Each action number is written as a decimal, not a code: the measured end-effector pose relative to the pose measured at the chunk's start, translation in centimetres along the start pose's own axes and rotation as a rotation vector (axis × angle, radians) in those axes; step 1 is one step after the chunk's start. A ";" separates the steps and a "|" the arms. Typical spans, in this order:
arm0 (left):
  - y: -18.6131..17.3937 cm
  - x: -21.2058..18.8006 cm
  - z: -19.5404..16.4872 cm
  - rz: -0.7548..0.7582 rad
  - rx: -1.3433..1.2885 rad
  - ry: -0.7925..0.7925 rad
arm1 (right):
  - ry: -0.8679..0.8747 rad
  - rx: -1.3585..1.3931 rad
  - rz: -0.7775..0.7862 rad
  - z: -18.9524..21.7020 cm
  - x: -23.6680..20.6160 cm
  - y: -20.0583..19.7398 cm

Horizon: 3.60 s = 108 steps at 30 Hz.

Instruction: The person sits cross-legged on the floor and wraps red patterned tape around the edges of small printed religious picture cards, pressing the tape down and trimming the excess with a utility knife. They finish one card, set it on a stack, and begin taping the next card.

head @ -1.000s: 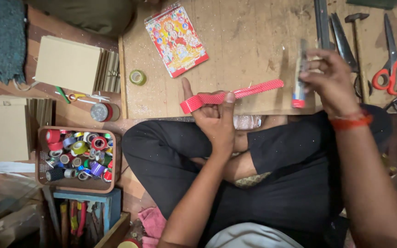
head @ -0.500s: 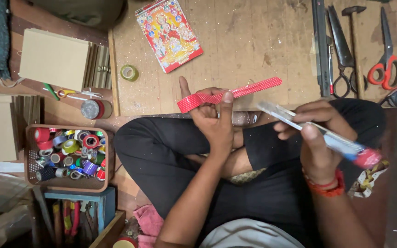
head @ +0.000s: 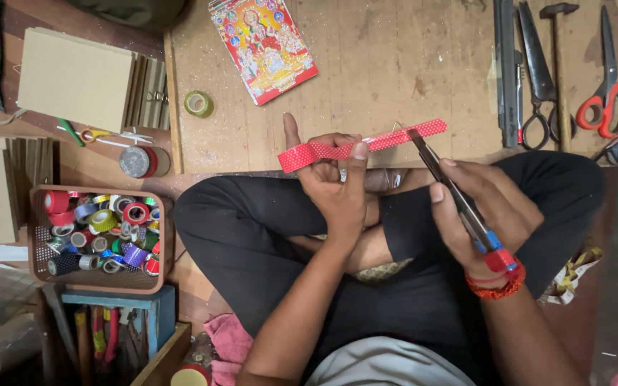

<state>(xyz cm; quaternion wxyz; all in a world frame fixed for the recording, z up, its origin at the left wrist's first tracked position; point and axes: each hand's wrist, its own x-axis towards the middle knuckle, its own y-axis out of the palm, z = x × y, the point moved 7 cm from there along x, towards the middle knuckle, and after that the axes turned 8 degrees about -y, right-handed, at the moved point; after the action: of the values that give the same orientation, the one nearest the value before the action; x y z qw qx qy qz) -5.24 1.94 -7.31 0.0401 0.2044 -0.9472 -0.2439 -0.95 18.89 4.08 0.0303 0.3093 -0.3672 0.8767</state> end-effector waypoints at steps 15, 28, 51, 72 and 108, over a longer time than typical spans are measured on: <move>-0.3 -0.1 0.1 0.000 0.006 -0.008 | -0.157 -0.075 -0.049 1.3 0.6 0.4; -0.3 0.0 0.1 0.009 0.006 -0.017 | -0.232 -0.157 0.022 2.1 0.4 1.4; -0.7 0.4 0.4 0.018 -0.017 -0.033 | -0.269 -0.202 0.015 2.2 0.7 1.9; -0.7 0.2 0.4 0.022 -0.005 -0.047 | -0.244 -0.178 0.020 2.2 0.4 1.7; -1.1 2.1 1.0 0.132 -0.055 -0.145 | -0.092 0.035 0.091 -5.4 -0.3 3.6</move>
<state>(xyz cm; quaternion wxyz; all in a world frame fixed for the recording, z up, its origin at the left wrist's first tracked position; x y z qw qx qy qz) -6.98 0.66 -8.75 -0.0068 0.1220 -0.9520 -0.2808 -4.53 19.88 -1.23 -0.0321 0.3327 -0.3665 0.8683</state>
